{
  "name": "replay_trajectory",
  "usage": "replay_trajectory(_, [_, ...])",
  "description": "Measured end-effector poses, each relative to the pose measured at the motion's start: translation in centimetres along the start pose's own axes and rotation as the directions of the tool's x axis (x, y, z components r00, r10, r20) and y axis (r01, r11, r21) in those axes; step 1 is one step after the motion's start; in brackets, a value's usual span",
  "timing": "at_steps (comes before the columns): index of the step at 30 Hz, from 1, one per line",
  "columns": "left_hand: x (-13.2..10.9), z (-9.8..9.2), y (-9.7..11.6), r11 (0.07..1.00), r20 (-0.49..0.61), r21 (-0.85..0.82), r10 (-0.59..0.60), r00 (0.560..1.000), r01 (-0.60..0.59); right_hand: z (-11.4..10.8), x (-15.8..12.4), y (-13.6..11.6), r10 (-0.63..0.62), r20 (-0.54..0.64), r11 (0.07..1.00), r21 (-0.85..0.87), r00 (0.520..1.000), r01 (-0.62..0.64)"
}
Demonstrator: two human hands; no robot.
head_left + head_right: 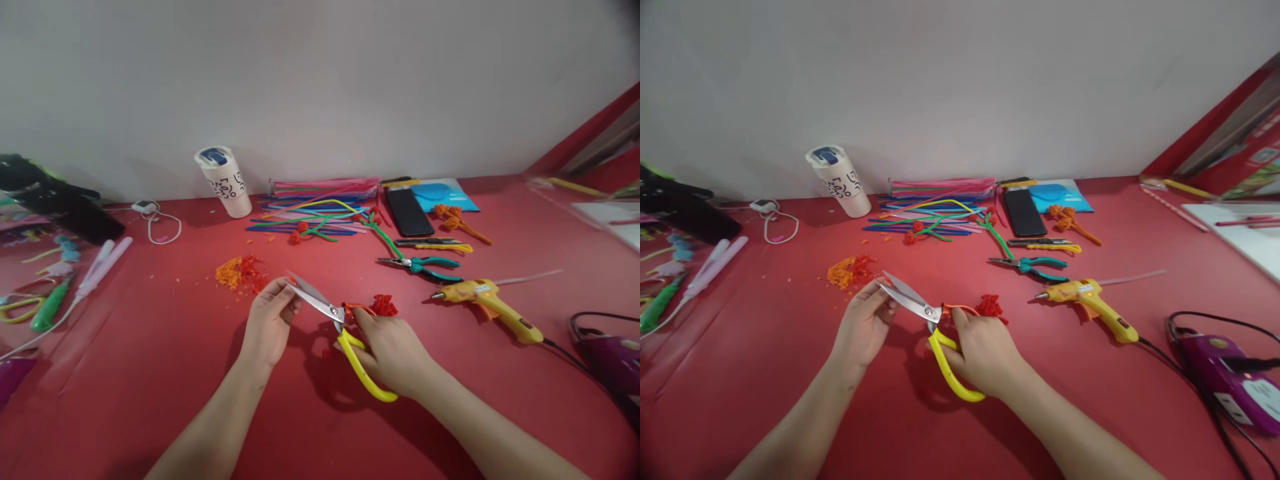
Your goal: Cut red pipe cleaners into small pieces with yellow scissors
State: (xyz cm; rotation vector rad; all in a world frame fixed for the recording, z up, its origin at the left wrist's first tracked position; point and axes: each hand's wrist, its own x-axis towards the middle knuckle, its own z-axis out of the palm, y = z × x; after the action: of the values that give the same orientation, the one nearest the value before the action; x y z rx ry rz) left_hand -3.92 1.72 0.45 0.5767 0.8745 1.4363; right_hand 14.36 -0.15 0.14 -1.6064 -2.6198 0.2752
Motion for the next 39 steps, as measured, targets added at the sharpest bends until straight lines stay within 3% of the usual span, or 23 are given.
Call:
replay_trajectory(20, [-0.23,0.37,0.11,0.997,-0.075,0.071,0.044,0.996,-0.039,-0.06,-0.05,-0.31,0.009,-0.010,1.000,-0.026,1.000,-0.010])
replay_trajectory(39, [-0.28,0.21,0.32,0.999,-0.022,0.045,0.012,1.000,-0.011,-0.01,-0.08,-0.19,-0.023,-0.046,0.999,-0.049,0.999,0.021])
